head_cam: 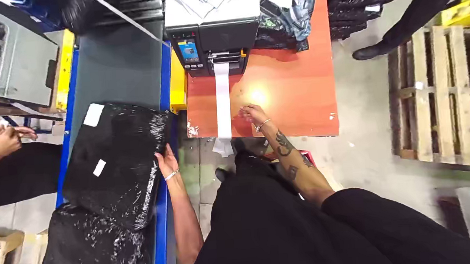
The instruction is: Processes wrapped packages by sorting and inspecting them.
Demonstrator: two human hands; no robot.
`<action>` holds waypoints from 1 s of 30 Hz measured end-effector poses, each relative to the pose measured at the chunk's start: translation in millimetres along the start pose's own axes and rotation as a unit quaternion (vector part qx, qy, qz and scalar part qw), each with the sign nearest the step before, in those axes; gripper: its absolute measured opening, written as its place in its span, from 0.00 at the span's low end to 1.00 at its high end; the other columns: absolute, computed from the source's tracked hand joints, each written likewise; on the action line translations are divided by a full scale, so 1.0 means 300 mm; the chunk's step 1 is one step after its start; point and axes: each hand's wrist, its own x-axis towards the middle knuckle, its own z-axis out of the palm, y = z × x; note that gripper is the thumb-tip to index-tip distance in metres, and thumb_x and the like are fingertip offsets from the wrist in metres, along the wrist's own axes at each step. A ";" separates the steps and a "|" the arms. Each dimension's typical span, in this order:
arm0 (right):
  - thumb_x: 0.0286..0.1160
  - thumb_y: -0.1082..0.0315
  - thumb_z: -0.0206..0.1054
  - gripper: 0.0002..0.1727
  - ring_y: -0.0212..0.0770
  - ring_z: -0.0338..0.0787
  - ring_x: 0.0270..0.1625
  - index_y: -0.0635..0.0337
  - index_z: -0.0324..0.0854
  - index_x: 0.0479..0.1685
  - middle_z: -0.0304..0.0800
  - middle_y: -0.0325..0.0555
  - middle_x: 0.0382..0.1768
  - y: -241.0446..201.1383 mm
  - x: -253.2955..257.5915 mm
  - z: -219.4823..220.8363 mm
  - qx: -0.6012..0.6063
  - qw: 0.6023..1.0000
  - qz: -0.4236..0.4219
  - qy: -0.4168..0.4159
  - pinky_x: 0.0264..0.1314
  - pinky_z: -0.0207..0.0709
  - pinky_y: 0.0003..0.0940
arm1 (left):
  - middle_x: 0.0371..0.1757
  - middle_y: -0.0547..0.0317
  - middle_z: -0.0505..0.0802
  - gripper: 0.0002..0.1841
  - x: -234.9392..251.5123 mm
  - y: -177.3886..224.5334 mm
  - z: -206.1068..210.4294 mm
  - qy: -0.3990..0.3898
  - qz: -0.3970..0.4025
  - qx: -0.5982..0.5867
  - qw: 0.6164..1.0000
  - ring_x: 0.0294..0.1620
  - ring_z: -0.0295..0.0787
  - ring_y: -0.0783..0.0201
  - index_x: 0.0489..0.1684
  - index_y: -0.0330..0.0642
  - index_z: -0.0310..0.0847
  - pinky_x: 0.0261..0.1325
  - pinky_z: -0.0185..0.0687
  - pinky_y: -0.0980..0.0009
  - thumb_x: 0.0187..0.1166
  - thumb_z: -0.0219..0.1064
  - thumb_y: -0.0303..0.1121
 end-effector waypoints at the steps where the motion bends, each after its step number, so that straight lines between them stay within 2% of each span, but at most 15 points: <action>1: 0.90 0.63 0.59 0.21 0.35 0.89 0.45 0.69 0.74 0.72 0.89 0.54 0.52 -0.007 0.026 -0.010 -0.018 1.000 -0.010 -0.007 0.49 0.83 0.30 | 0.73 0.48 0.81 0.23 0.032 0.022 0.042 0.010 0.027 -0.033 0.999 0.72 0.83 0.59 0.84 0.37 0.46 0.76 0.80 0.66 0.96 0.39 0.37; 4: 0.88 0.60 0.62 0.21 0.39 0.88 0.47 0.64 0.79 0.70 0.90 0.54 0.55 -0.074 0.129 -0.014 -0.076 0.995 -0.059 -0.029 0.52 0.83 0.37 | 0.85 0.46 0.70 0.30 0.188 0.090 0.206 0.098 0.030 -0.055 0.993 0.83 0.73 0.59 0.91 0.40 0.40 0.81 0.72 0.69 0.97 0.34 0.48; 7: 0.88 0.56 0.62 0.23 0.41 0.91 0.50 0.61 0.78 0.73 0.91 0.53 0.56 -0.200 0.175 0.047 -0.085 0.990 -0.092 -0.067 0.54 0.83 0.40 | 0.88 0.50 0.69 0.36 0.201 0.063 0.191 0.145 -0.072 -0.045 0.986 0.85 0.71 0.67 0.92 0.39 0.41 0.81 0.71 0.75 0.94 0.24 0.57; 8: 0.88 0.56 0.63 0.24 0.44 0.91 0.52 0.62 0.78 0.73 0.91 0.55 0.57 -0.243 0.200 0.074 -0.078 0.990 -0.094 -0.074 0.55 0.83 0.42 | 0.85 0.52 0.72 0.34 0.143 0.020 0.158 0.155 -0.101 -0.038 0.982 0.81 0.75 0.68 0.90 0.40 0.44 0.78 0.74 0.74 0.94 0.24 0.55; 9: 0.86 0.54 0.65 0.25 0.45 0.91 0.54 0.62 0.78 0.73 0.90 0.55 0.58 -0.265 0.249 0.098 -0.072 0.990 -0.097 -0.078 0.57 0.83 0.43 | 0.74 0.56 0.80 0.29 0.074 -0.037 0.115 0.174 -0.129 -0.014 0.976 0.70 0.83 0.70 0.85 0.40 0.53 0.70 0.80 0.73 0.95 0.29 0.51; 10: 0.84 0.51 0.67 0.28 0.47 0.91 0.57 0.62 0.78 0.73 0.91 0.55 0.60 -0.283 0.298 0.116 -0.070 0.989 -0.102 -0.075 0.59 0.84 0.45 | 0.58 0.61 0.87 0.22 -0.001 -0.101 0.079 0.197 -0.160 0.024 0.967 0.54 0.89 0.71 0.72 0.43 0.65 0.58 0.85 0.73 0.95 0.36 0.47; 11: 0.82 0.48 0.68 0.30 0.47 0.91 0.56 0.62 0.80 0.72 0.91 0.54 0.59 -0.291 0.335 0.128 -0.070 0.989 -0.110 -0.064 0.60 0.84 0.47 | 0.39 0.67 0.90 0.14 -0.085 -0.161 0.047 0.216 -0.196 0.071 0.954 0.36 0.89 0.74 0.53 0.47 0.73 0.42 0.88 0.75 0.93 0.43 0.42; 12: 0.80 0.45 0.69 0.31 0.46 0.91 0.55 0.61 0.82 0.69 0.92 0.53 0.56 -0.301 0.360 0.139 -0.066 0.990 -0.116 -0.046 0.59 0.84 0.47 | 0.28 0.68 0.86 0.12 -0.171 -0.210 0.022 0.215 -0.233 0.108 0.942 0.24 0.84 0.74 0.43 0.48 0.73 0.32 0.85 0.76 0.92 0.45 0.38; 13: 0.78 0.43 0.70 0.31 0.45 0.92 0.53 0.61 0.85 0.66 0.94 0.51 0.52 -0.323 0.375 0.151 -0.054 0.992 -0.116 -0.021 0.58 0.83 0.46 | 0.23 0.68 0.83 0.12 -0.243 -0.254 0.005 0.217 -0.267 0.129 0.930 0.19 0.80 0.73 0.39 0.47 0.72 0.26 0.81 0.77 0.91 0.45 0.36; 15: 0.75 0.45 0.74 0.28 0.40 0.92 0.46 0.63 0.89 0.55 0.96 0.47 0.43 -0.362 0.390 0.180 0.008 0.993 -0.104 0.051 0.53 0.84 0.42 | 0.22 0.65 0.80 0.12 -0.345 -0.322 -0.027 0.243 -0.313 0.140 0.908 0.16 0.75 0.71 0.36 0.46 0.71 0.22 0.77 0.77 0.91 0.46 0.35; 17: 0.74 0.54 0.77 0.20 0.35 0.90 0.35 0.66 0.90 0.46 0.95 0.46 0.34 -0.367 0.394 0.209 0.090 0.982 -0.128 0.109 0.43 0.84 0.35 | 0.22 0.66 0.81 0.12 -0.395 -0.351 -0.029 0.258 -0.328 0.150 0.896 0.16 0.75 0.72 0.35 0.46 0.72 0.21 0.76 0.77 0.90 0.47 0.35; 19: 0.78 0.63 0.74 0.14 0.31 0.86 0.29 0.68 0.89 0.43 0.92 0.43 0.31 -0.352 0.363 0.214 0.134 0.967 -0.196 0.095 0.37 0.83 0.29 | 0.22 0.66 0.82 0.12 -0.392 -0.363 -0.007 0.260 -0.311 0.163 0.899 0.16 0.76 0.72 0.35 0.46 0.72 0.21 0.77 0.77 0.90 0.47 0.34; 22: 0.81 0.69 0.66 0.08 0.30 0.85 0.30 0.66 0.83 0.37 0.87 0.40 0.29 -0.297 0.227 0.141 0.108 0.960 -0.259 0.000 0.39 0.84 0.29 | 0.24 0.65 0.83 0.10 -0.333 -0.363 0.055 0.232 -0.278 0.223 0.905 0.18 0.77 0.73 0.43 0.42 0.75 0.23 0.77 0.78 0.92 0.49 0.32; 25: 0.77 0.74 0.63 0.08 0.26 0.84 0.28 0.67 0.84 0.32 0.86 0.35 0.24 -0.229 0.062 -0.019 0.051 0.960 -0.260 -0.089 0.40 0.82 0.27 | 0.27 0.66 0.84 0.11 -0.250 -0.371 0.154 0.133 -0.273 0.317 0.899 0.21 0.79 0.73 0.51 0.38 0.75 0.28 0.79 0.77 0.92 0.49 0.32; 30: 0.76 0.72 0.67 0.12 0.19 0.79 0.22 0.62 0.81 0.22 0.81 0.27 0.18 -0.090 -0.183 -0.309 -0.006 0.973 -0.222 -0.055 0.30 0.76 0.19 | 0.29 0.63 0.89 0.15 -0.169 -0.449 0.364 -0.060 -0.288 0.451 0.843 0.22 0.82 0.75 0.55 0.30 0.77 0.26 0.79 0.79 0.94 0.48 0.32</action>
